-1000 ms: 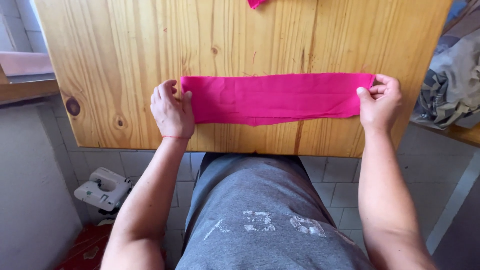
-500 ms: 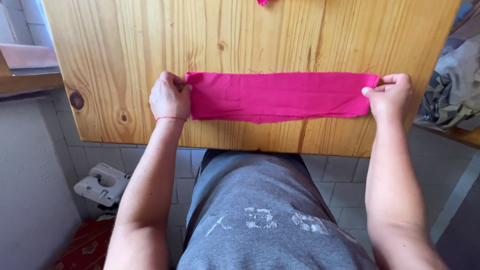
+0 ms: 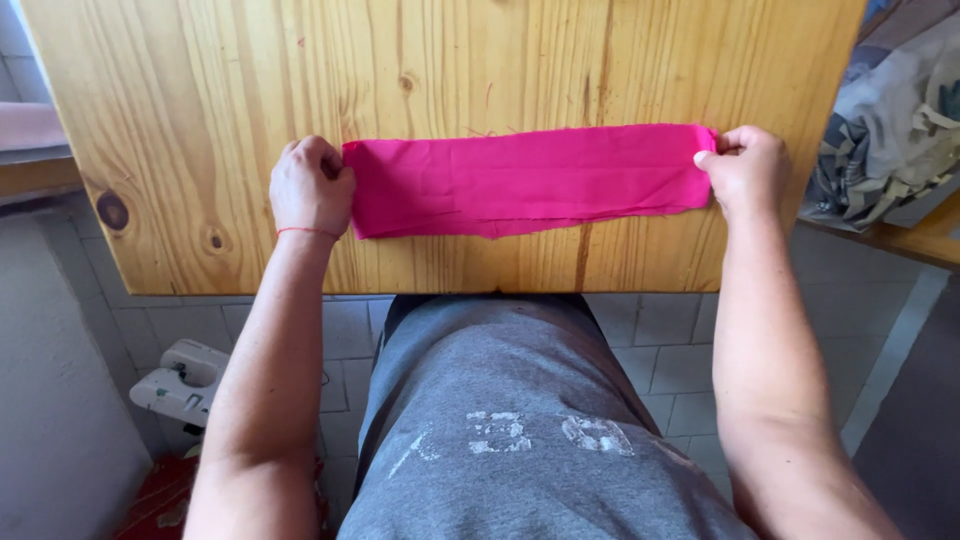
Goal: The person cuts a long strip from a large piece of pink fabric using scissors on a wooden table. They then fold the strip in half lengthwise and smooth it out on the table.
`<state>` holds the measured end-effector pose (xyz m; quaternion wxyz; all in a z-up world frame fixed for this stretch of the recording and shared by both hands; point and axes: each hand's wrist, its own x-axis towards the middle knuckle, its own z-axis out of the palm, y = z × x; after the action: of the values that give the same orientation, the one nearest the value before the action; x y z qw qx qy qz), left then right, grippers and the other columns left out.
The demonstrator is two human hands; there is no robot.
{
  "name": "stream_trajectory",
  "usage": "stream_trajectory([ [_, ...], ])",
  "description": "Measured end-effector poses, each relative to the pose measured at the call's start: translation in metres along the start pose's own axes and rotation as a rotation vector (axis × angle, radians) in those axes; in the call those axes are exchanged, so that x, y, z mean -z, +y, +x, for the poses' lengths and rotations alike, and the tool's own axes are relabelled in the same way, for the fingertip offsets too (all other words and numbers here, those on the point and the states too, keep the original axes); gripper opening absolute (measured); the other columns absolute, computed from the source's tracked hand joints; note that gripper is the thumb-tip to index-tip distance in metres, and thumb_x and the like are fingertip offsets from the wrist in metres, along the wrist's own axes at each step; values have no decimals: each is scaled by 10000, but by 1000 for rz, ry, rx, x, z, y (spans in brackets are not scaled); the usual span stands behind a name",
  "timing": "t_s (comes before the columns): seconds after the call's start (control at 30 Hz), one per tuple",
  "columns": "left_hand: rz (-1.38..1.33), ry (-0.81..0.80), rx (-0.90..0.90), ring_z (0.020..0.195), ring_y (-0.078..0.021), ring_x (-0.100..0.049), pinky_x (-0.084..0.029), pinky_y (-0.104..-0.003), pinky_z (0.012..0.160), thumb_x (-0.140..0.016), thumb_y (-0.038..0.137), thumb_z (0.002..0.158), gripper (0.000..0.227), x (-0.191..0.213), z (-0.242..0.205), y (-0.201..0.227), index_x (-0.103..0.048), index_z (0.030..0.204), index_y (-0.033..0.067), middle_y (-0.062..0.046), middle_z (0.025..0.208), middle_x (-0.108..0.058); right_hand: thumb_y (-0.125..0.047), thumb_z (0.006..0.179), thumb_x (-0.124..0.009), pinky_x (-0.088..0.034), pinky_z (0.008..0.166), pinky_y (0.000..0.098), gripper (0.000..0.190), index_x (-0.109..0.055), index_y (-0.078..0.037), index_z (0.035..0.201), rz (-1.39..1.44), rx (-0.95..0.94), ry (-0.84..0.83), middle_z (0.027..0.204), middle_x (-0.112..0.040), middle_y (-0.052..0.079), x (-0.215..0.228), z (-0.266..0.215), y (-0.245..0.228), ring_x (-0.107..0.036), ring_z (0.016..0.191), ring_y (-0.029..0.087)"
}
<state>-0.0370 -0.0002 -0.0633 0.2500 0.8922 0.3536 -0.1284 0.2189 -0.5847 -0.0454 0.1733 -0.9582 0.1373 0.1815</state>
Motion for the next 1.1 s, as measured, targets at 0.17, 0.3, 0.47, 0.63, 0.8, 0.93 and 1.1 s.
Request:
stream_trajectory([
  [0.17, -297, 42, -85, 846, -256, -778, -627, -495, 842, -854, 224, 953, 117, 3, -8, -24, -803, 1056, 202, -61, 948, -727, -47, 1064, -917, -557, 571, 209, 208, -756, -43, 1195, 462, 105, -13, 940, -758, 83, -14, -1, 22, -702, 643, 68],
  [0.3, -764, -100, -124, 746, -232, -806, -682, -337, 696, -837, -79, 1052, 203, 28, -25, -24, -703, 1204, -80, -201, 970, -760, -38, 1132, -869, -557, 538, 145, 202, -691, -52, 1227, 612, 65, -87, 940, -743, 63, 2, -18, 18, -733, 634, 55],
  [0.47, -844, -23, -191, 879, -192, -842, -733, -321, 848, -887, -96, 1089, 222, 35, -36, -34, -847, 1289, -8, -150, 1048, -819, 111, 1078, -902, -795, 811, 301, 426, -733, 11, 1455, 940, 278, -141, 1179, -845, 164, 14, -36, 27, -906, 972, 251],
  [0.63, -862, 89, -266, 847, -168, -799, -721, -314, 826, -924, -158, 1117, 181, 51, -56, -30, -900, 1212, -6, -173, 1061, -839, 177, 1050, -952, -799, 907, 439, 251, -862, 4, 1207, 962, 392, -29, 1123, -867, 219, 4, -24, 54, -895, 1023, 292],
  [0.8, -943, 139, -270, 916, -259, -879, -653, -230, 729, -705, -271, 1115, 333, 78, -75, -7, -845, 1150, 29, -176, 1064, -845, 226, 1087, -797, -776, 1157, 356, 377, -890, -115, 1220, 1020, 554, -7, 1217, -891, 112, 26, -46, 28, -896, 1176, 220],
  [0.93, -896, 235, -380, 1131, -222, -839, -708, -322, 1069, -929, -213, 1132, 258, 83, -76, -14, -837, 1172, 25, -129, 1140, -846, 167, 1089, -891, -713, 1266, 424, 328, -852, -130, 1221, 914, 672, 40, 1385, -862, 157, 41, -53, 20, -846, 1356, 254],
  [1.1, -963, 174, -385, 1032, -282, -839, -717, -321, 873, -677, -329, 1106, 324, 92, -66, -17, -796, 1180, -37, -213, 1128, -827, 198, 1119, -873, -757, 1156, 372, 319, -874, -101, 1229, 940, 650, 60, 1228, -881, 120, 47, -54, 12, -877, 1191, 235],
])
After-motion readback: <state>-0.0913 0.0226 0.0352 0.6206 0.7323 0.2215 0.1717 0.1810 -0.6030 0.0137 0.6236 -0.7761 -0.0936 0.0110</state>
